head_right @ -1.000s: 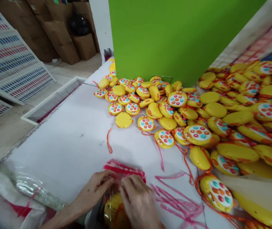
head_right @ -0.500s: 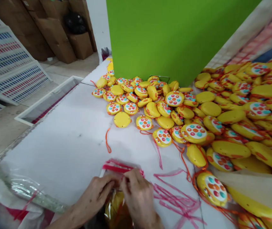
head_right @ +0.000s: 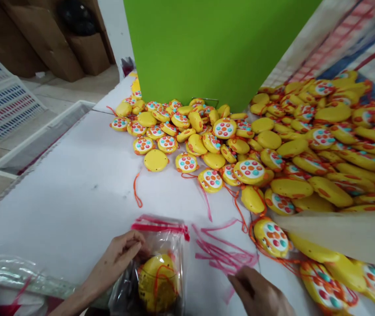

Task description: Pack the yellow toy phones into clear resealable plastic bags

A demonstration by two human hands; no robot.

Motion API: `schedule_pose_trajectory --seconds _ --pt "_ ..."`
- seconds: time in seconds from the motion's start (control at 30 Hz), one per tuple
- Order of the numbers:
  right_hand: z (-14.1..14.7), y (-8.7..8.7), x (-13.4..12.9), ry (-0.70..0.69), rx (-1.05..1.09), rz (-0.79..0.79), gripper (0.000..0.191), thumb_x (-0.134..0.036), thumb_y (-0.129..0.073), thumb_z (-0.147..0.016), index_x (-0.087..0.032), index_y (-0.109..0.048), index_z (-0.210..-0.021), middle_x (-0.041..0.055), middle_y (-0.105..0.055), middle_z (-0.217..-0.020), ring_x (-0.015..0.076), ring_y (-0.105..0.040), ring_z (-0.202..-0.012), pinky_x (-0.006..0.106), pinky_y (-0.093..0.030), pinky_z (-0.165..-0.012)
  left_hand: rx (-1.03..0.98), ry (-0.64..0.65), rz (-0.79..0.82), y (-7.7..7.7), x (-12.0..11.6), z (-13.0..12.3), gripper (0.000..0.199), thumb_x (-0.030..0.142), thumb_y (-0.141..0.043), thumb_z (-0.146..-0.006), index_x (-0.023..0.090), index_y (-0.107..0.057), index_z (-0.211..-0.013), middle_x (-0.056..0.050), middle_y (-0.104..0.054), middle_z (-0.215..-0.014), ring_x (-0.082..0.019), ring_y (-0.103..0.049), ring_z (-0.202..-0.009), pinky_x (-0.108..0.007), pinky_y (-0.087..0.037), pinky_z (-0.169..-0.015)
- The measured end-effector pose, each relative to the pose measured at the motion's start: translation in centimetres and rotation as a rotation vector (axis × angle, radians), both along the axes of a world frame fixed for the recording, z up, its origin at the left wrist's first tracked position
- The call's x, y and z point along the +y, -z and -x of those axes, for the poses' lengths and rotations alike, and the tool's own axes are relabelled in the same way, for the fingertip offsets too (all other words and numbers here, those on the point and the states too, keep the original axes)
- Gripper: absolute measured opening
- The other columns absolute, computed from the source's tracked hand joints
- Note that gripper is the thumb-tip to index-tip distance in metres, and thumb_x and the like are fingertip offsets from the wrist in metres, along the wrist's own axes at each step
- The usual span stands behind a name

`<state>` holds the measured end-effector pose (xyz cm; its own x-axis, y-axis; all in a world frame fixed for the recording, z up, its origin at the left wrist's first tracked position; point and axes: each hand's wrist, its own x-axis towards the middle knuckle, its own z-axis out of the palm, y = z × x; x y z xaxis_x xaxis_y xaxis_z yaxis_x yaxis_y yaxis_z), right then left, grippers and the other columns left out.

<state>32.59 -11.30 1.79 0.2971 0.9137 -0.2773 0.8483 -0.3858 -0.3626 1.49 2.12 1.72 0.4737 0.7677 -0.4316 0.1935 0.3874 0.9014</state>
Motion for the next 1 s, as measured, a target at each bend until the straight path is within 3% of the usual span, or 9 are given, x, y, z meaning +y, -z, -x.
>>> schedule_pose_trajectory --seconds 0.1,0.27,0.33,0.43,0.67,0.8,1.0 --pt "4.5 -0.9 3.1 -0.065 0.175 -0.264 0.014 -0.032 -0.047 -0.081 -0.023 -0.058 -0.080 0.0014 -0.065 -0.078 0.0110 -0.058 -0.055 0.019 -0.046 -0.053 -0.019 -0.005 0.008 -0.2 0.1 0.0 0.016 0.031 -0.046 -0.083 0.017 -0.051 -0.077 -0.006 -0.067 -0.077 -0.019 -0.063 -0.073 -0.029 -0.049 -0.069" --pt "8.3 -1.5 7.1 -0.121 0.421 -0.185 0.017 -0.032 -0.048 -0.084 -0.020 -0.060 -0.087 -0.0001 -0.062 -0.068 0.0118 -0.055 -0.056 0.020 -0.044 -0.054 -0.005 -0.030 0.013 -0.3 0.0 0.0 0.016 0.032 -0.047 -0.082 0.017 -0.051 -0.077 -0.006 -0.067 -0.076 -0.019 -0.062 -0.070 -0.029 -0.049 -0.068" --pt "8.6 -1.4 7.9 -0.122 0.456 -0.123 0.021 -0.034 -0.052 -0.082 -0.019 -0.061 -0.093 -0.0004 -0.062 -0.068 0.0110 -0.051 -0.051 0.021 -0.040 -0.049 -0.018 -0.043 0.019 -0.1 -0.1 0.0 0.017 0.033 -0.048 -0.082 0.017 -0.051 -0.077 -0.006 -0.067 -0.076 -0.019 -0.062 -0.071 -0.029 -0.049 -0.068" --pt "8.8 -0.9 8.7 -0.088 0.559 -0.049 0.017 -0.031 -0.057 -0.076 -0.018 -0.062 -0.086 -0.0009 -0.062 -0.069 0.0095 -0.046 -0.048 0.021 -0.036 -0.046 -0.048 -0.052 0.035 0.4 -0.3 0.0 0.018 0.035 -0.049 -0.082 0.018 -0.050 -0.078 -0.006 -0.067 -0.077 -0.019 -0.063 -0.071 -0.029 -0.049 -0.068" --pt "8.8 0.7 8.9 -0.011 0.885 0.004 0.009 -0.024 -0.057 -0.074 -0.016 -0.056 -0.079 -0.0013 -0.057 -0.067 0.0129 -0.055 -0.065 0.022 -0.041 -0.058 -0.072 -0.027 0.060 1.0 -0.4 0.5 0.020 0.039 -0.045 -0.085 0.019 -0.048 -0.083 -0.004 -0.066 -0.079 -0.021 -0.064 -0.075 -0.030 -0.050 -0.069" --pt "8.4 1.0 8.4 -0.042 0.863 -0.072 0.007 -0.021 -0.052 -0.078 -0.017 -0.051 -0.071 -0.0044 -0.048 -0.063 0.0102 -0.046 -0.060 0.021 -0.036 -0.056 -0.039 -0.048 0.054 0.8 0.0 0.8 0.018 0.037 -0.046 -0.084 0.020 -0.049 -0.089 -0.002 -0.064 -0.077 -0.019 -0.062 -0.075 -0.030 -0.048 -0.071" --pt "8.4 1.0 7.7 -0.096 0.731 -0.065 0.016 -0.018 -0.044 -0.079 -0.017 -0.057 -0.069 -0.0031 -0.052 -0.061 0.0110 -0.048 -0.058 0.021 -0.037 -0.054 0.115 -0.023 -0.008 0.1 0.5 0.8 0.021 0.023 -0.039 -0.078 0.016 -0.054 -0.064 0.000 -0.056 -0.066 -0.015 -0.053 -0.068 -0.023 -0.040 -0.063"
